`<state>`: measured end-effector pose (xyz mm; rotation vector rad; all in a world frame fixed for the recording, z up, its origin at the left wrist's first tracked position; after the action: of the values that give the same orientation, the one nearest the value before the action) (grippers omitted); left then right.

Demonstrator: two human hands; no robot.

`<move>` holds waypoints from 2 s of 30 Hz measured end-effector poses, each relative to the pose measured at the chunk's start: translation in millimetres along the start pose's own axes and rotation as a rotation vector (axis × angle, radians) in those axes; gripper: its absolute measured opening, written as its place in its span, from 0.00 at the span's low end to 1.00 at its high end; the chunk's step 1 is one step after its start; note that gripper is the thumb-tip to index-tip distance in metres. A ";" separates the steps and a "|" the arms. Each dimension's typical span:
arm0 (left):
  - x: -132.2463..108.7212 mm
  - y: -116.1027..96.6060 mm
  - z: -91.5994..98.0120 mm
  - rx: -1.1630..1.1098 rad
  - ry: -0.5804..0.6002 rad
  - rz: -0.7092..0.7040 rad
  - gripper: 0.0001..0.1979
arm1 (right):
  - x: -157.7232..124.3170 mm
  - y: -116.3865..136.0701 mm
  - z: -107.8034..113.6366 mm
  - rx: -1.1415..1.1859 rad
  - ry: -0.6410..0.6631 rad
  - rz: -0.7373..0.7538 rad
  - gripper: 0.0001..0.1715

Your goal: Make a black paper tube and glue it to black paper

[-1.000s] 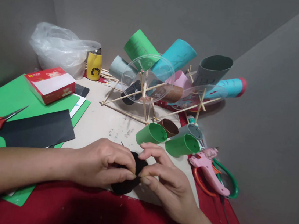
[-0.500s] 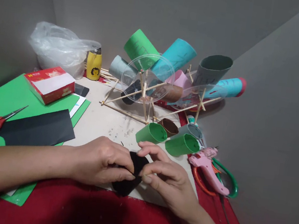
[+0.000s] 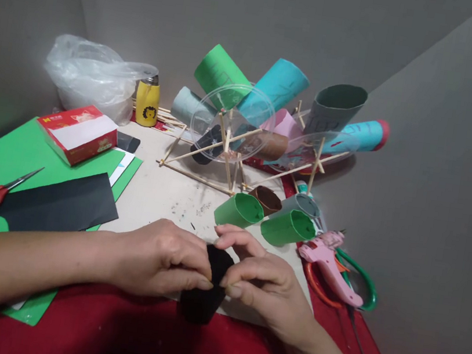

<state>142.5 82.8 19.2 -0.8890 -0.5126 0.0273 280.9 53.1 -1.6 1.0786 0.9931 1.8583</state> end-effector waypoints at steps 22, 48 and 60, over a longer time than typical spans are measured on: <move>-2.6 -2.2 -4.3 0.015 0.062 0.019 0.09 | 2.9 9.3 1.1 -0.101 0.027 0.029 0.05; 0.7 -3.3 -0.1 0.019 0.047 0.006 0.08 | 2.7 6.1 5.2 -0.085 0.094 0.031 0.06; -1.4 0.2 -0.5 0.062 0.051 0.031 0.09 | 3.2 13.0 5.1 -0.160 0.077 0.056 0.07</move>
<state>141.6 82.2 18.2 -0.8354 -0.4482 0.0488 281.6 51.7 12.6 0.9545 0.8493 2.0008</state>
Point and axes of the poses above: each hand's wrist, its own x-axis towards the middle knuckle, its own z-axis out of the back of the hand, y = z × x, the point moved 7 cm from there along x, towards the middle knuckle
